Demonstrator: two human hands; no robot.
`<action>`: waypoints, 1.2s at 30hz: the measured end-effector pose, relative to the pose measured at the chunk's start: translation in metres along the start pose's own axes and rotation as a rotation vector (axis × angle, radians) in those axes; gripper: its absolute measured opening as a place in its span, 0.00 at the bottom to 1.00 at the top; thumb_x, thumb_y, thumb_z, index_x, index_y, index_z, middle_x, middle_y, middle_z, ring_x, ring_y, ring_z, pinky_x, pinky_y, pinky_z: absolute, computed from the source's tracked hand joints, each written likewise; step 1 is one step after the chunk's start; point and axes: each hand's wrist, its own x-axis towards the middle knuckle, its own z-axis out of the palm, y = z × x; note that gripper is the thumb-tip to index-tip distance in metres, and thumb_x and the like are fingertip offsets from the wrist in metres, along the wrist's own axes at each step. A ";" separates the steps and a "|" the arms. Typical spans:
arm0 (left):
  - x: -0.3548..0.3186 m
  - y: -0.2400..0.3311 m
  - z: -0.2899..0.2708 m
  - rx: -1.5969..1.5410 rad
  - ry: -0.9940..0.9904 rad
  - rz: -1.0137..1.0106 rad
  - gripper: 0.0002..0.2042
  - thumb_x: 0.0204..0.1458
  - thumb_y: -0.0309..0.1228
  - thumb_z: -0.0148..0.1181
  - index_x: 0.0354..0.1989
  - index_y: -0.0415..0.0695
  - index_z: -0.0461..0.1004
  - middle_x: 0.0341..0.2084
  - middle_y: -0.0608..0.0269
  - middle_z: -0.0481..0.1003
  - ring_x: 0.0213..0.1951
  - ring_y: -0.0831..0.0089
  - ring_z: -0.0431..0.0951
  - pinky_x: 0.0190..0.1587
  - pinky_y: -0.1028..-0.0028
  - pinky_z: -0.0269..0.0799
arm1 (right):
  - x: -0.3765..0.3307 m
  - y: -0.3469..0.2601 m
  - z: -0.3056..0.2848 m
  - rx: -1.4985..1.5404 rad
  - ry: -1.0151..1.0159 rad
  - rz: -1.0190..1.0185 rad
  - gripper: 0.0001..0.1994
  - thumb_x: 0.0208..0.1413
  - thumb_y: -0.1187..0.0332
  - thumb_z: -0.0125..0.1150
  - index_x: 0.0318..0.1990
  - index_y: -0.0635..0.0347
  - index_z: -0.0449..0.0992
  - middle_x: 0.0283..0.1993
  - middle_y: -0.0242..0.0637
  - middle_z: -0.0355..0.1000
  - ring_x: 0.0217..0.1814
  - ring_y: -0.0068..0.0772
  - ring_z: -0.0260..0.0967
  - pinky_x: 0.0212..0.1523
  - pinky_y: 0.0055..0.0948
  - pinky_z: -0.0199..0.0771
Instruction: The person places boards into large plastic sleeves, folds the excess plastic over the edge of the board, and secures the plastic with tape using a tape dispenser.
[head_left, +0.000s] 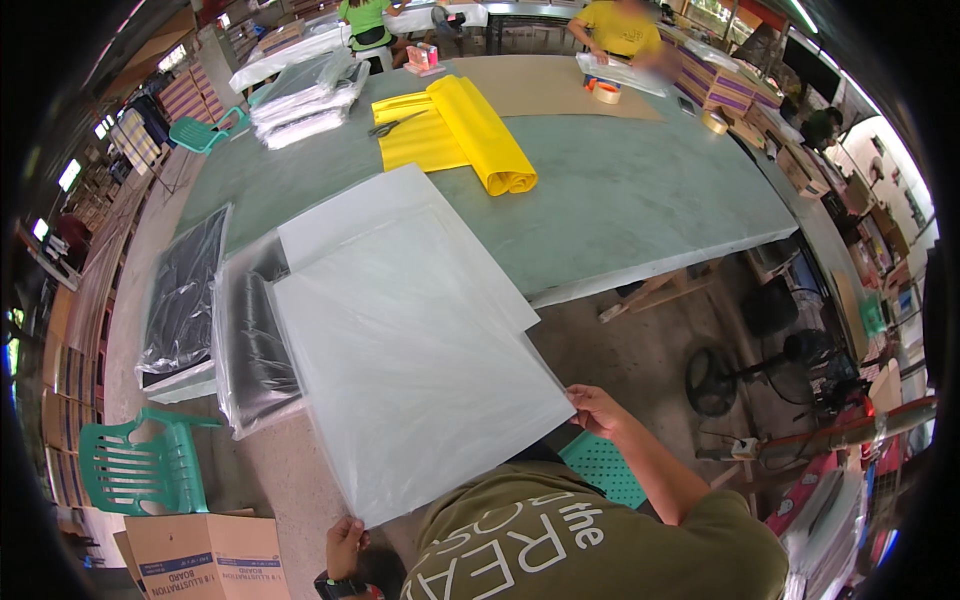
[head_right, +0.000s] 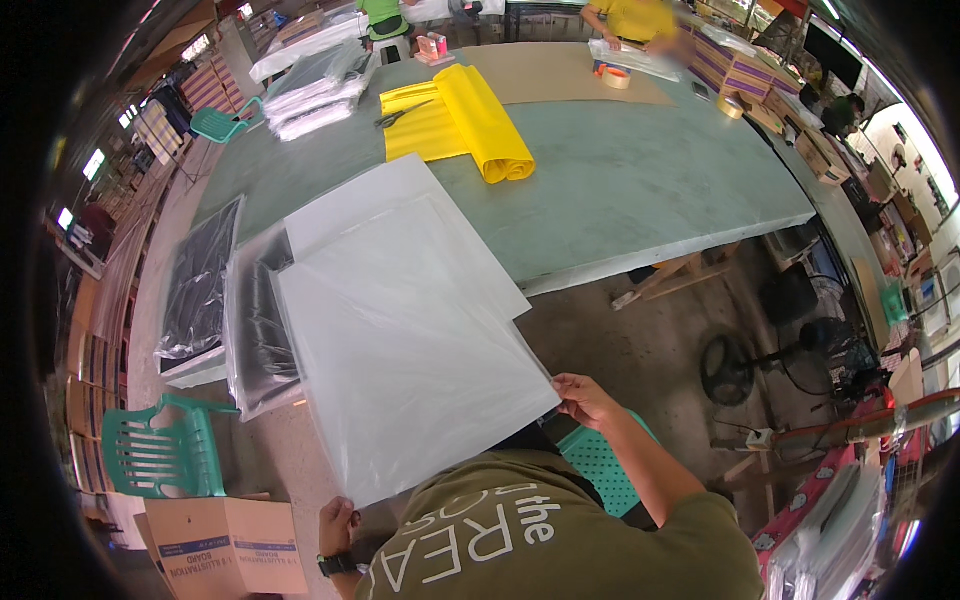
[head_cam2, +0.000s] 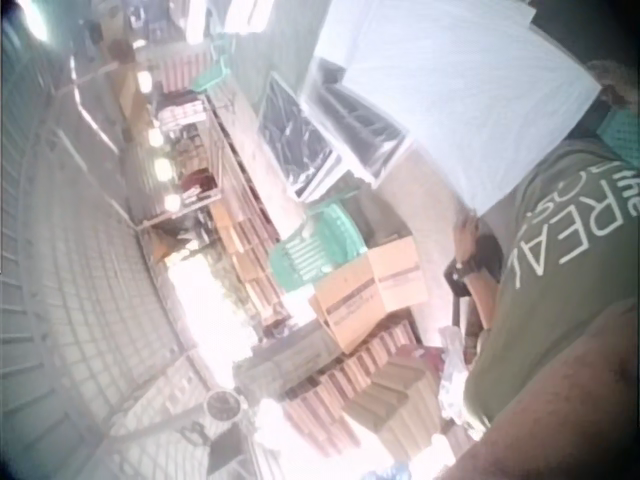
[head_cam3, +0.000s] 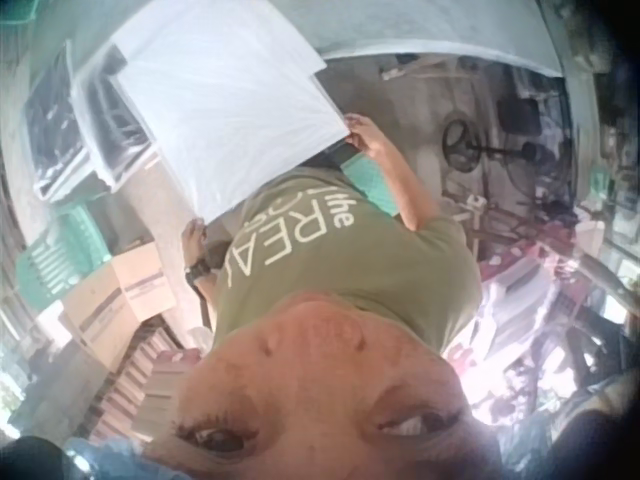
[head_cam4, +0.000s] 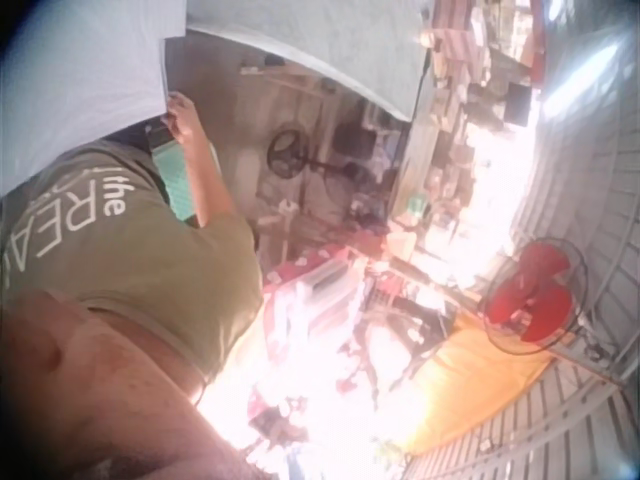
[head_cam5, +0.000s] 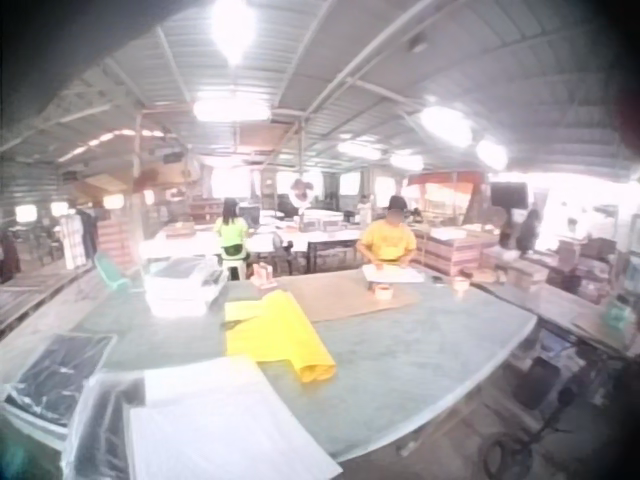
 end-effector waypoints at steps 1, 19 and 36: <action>0.001 0.005 0.003 -0.034 0.004 0.038 0.14 0.49 0.39 0.53 0.21 0.41 0.67 0.13 0.67 0.67 0.16 0.82 0.63 0.20 0.83 0.58 | 0.002 0.001 0.008 0.091 -0.053 -0.050 0.23 0.46 0.53 0.56 0.44 0.60 0.66 0.37 0.31 0.66 0.38 0.23 0.62 0.40 0.27 0.61; 0.072 0.069 0.144 -0.566 -0.522 0.054 0.21 0.49 0.38 0.52 0.48 0.37 0.62 0.39 0.61 0.69 0.41 0.71 0.68 0.44 0.74 0.63 | 0.036 -0.062 0.112 0.160 0.240 -0.463 0.26 0.42 0.75 0.55 0.51 0.69 0.56 0.46 0.46 0.63 0.47 0.41 0.63 0.48 0.37 0.65; 0.088 0.164 0.058 -0.994 0.193 0.413 0.15 0.44 0.22 0.51 0.42 0.33 0.65 0.36 0.56 0.70 0.40 0.64 0.70 0.43 0.67 0.67 | 0.101 -0.011 0.052 0.050 0.213 -0.038 0.10 0.51 0.59 0.51 0.35 0.54 0.66 0.29 0.36 0.67 0.27 0.33 0.66 0.26 0.29 0.67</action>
